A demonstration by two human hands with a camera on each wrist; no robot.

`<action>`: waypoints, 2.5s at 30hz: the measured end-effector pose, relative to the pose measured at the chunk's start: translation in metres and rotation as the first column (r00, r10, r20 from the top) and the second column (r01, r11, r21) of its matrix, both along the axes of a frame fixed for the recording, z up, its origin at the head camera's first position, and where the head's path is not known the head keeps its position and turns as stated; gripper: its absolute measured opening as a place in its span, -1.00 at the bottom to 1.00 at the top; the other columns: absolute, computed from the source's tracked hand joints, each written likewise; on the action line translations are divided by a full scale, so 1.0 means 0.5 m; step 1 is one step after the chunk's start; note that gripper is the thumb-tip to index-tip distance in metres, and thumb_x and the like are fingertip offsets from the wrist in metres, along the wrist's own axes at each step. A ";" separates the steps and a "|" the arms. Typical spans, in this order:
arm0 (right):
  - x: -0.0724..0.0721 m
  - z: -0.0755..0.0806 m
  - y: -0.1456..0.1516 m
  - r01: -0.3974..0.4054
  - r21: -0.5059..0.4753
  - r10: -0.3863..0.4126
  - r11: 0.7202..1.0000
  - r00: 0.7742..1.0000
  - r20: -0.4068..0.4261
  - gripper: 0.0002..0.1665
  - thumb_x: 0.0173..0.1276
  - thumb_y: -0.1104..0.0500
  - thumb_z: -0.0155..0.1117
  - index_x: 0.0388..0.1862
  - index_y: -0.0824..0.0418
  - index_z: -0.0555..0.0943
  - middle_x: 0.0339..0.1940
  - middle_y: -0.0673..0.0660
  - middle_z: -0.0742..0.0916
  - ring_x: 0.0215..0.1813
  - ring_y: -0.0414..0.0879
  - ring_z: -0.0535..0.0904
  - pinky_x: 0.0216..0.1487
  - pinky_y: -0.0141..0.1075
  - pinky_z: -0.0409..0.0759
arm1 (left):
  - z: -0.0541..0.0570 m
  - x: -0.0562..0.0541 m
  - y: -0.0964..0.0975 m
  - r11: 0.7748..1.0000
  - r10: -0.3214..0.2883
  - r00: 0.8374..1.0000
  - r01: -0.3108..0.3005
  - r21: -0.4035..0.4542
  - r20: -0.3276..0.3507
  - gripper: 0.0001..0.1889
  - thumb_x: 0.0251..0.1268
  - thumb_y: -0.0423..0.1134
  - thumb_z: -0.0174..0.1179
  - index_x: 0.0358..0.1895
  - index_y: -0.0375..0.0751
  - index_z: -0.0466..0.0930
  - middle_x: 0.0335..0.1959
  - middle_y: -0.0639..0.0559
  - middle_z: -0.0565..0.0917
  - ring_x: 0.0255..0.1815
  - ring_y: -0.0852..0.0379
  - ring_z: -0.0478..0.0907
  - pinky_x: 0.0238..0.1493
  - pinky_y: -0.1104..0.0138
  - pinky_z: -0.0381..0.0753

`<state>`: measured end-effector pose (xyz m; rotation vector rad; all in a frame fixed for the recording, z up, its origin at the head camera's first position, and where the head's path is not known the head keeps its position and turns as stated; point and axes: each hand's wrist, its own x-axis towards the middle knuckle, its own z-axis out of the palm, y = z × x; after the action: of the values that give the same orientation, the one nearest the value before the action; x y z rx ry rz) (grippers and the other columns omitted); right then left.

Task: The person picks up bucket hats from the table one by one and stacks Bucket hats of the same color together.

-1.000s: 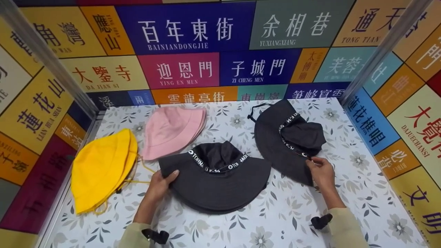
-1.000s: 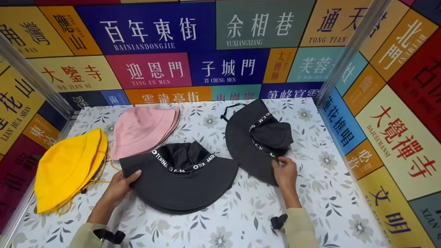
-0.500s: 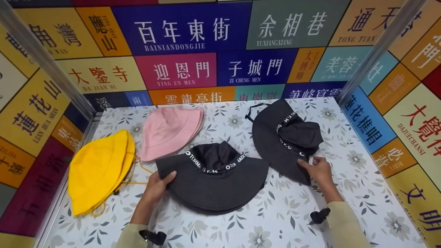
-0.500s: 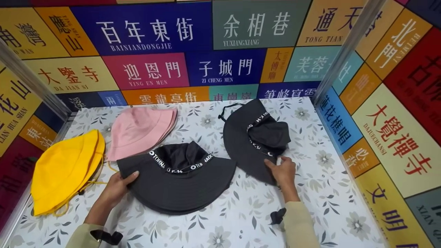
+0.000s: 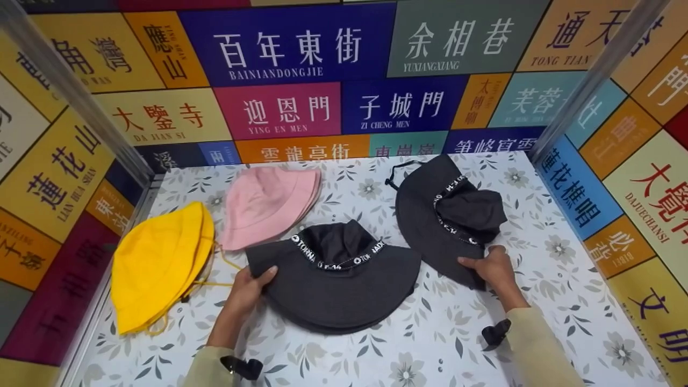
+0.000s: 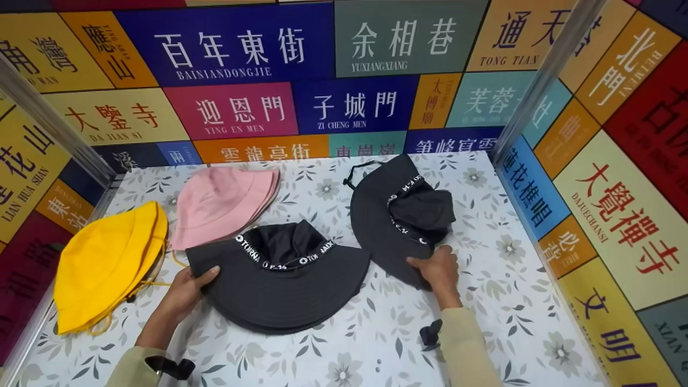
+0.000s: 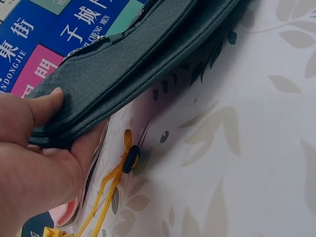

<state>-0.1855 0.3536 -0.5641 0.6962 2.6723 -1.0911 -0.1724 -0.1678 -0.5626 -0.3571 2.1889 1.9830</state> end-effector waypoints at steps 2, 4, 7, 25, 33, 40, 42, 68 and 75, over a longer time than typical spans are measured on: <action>0.001 0.001 0.001 0.007 -0.007 -0.007 1.000 1.000 0.001 0.03 0.24 -0.05 0.45 0.36 0.66 0.24 0.34 0.64 0.40 0.34 0.43 0.38 0.38 0.15 0.38 | -0.002 -0.002 0.000 1.000 0.000 1.000 0.000 0.001 0.009 -0.51 0.37 -0.20 0.28 0.27 -0.41 0.50 0.20 -0.27 0.62 0.03 0.15 0.60 0.07 0.42 0.53; 0.003 0.002 0.003 0.013 -0.013 -0.013 1.000 1.000 0.001 -0.07 0.25 -0.04 0.45 0.29 0.63 0.33 0.29 0.61 0.46 0.27 0.41 0.44 0.32 0.12 0.43 | -0.004 -0.003 0.001 1.000 -0.001 1.000 0.001 -0.006 0.015 -0.51 0.38 -0.20 0.27 0.27 -0.42 0.49 0.20 -0.27 0.61 0.04 0.14 0.59 0.10 0.40 0.52; 0.003 0.004 0.004 0.033 -0.033 -0.033 0.999 0.999 0.004 -0.13 0.27 -0.01 0.43 0.26 0.60 0.34 0.26 0.60 0.48 0.22 0.38 0.46 0.30 0.12 0.44 | -0.006 -0.005 0.001 1.000 -0.011 1.000 0.011 -0.007 0.024 -0.49 0.40 -0.20 0.25 0.30 -0.44 0.46 0.24 -0.29 0.58 0.12 0.08 0.57 0.21 0.30 0.50; -0.006 -0.005 0.009 0.112 -0.261 -0.106 0.959 0.994 0.035 -0.02 0.44 0.12 0.12 0.63 0.35 -0.16 0.63 0.44 0.03 0.64 0.31 -0.04 0.63 0.10 0.01 | -0.007 -0.001 -0.005 0.999 -0.030 0.998 0.032 -0.032 0.050 -0.44 0.44 -0.17 0.20 0.36 -0.45 0.38 0.34 -0.34 0.50 0.27 -0.02 0.48 0.44 0.08 0.35; -0.003 -0.009 0.021 0.086 -0.281 -0.090 0.956 0.996 0.001 -0.12 0.35 0.19 0.07 0.57 0.33 -0.02 0.62 0.42 0.09 0.61 0.28 0.03 0.61 0.07 0.05 | -0.009 0.000 -0.005 0.998 -0.044 0.998 0.046 -0.036 0.043 -0.44 0.45 -0.15 0.20 0.35 -0.44 0.38 0.29 -0.34 0.53 0.14 0.04 0.55 0.22 0.28 0.49; 0.001 -0.010 0.021 0.064 -0.284 -0.086 0.957 0.994 -0.062 -0.20 0.28 0.24 0.04 0.45 0.44 0.06 0.53 0.47 0.22 0.48 0.23 0.16 0.53 0.01 0.12 | -0.018 -0.004 0.002 0.998 -0.059 0.996 0.057 0.022 0.065 -0.47 0.47 -0.19 0.17 0.37 -0.42 0.36 0.31 -0.34 0.52 0.15 0.03 0.57 0.16 0.32 0.53; 0.000 -0.008 0.023 0.062 -0.288 -0.089 0.956 0.993 -0.083 -0.17 0.27 0.25 0.05 0.47 0.43 0.04 0.55 0.46 0.21 0.50 0.23 0.14 0.55 0.00 0.10 | -0.019 -0.006 0.004 0.998 -0.061 0.996 0.060 0.019 0.069 -0.48 0.46 -0.19 0.17 0.36 -0.41 0.37 0.29 -0.33 0.53 0.14 0.02 0.58 0.15 0.31 0.54; 0.015 0.066 -0.001 -0.059 -0.027 0.037 0.998 0.865 -0.501 -0.59 0.55 0.04 0.12 0.26 0.20 0.47 0.06 0.24 0.69 -0.03 -0.37 0.45 0.08 -0.29 0.34 | -0.018 -0.006 -0.002 0.999 -0.032 0.998 0.032 -0.002 0.058 -0.54 0.42 -0.20 0.22 0.24 -0.44 0.49 -0.05 -0.13 0.71 -0.19 0.18 0.64 -0.10 0.41 0.58; 0.008 0.084 0.011 -0.052 0.102 0.107 0.993 0.737 -0.667 -0.77 0.45 0.23 0.24 0.02 0.28 0.58 -0.13 0.26 0.72 -0.23 -0.52 0.38 -0.13 -0.44 0.32 | -0.018 -0.010 -0.001 0.999 -0.034 0.997 0.031 0.044 0.067 -0.57 0.42 -0.22 0.22 0.24 -0.40 0.50 0.07 -0.21 0.68 -0.05 0.11 0.65 0.01 0.36 0.59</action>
<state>-0.1814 0.3592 -0.5222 0.1884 3.3130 -1.4407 -0.1773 -0.1681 -0.5717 -0.3748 2.0947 1.9678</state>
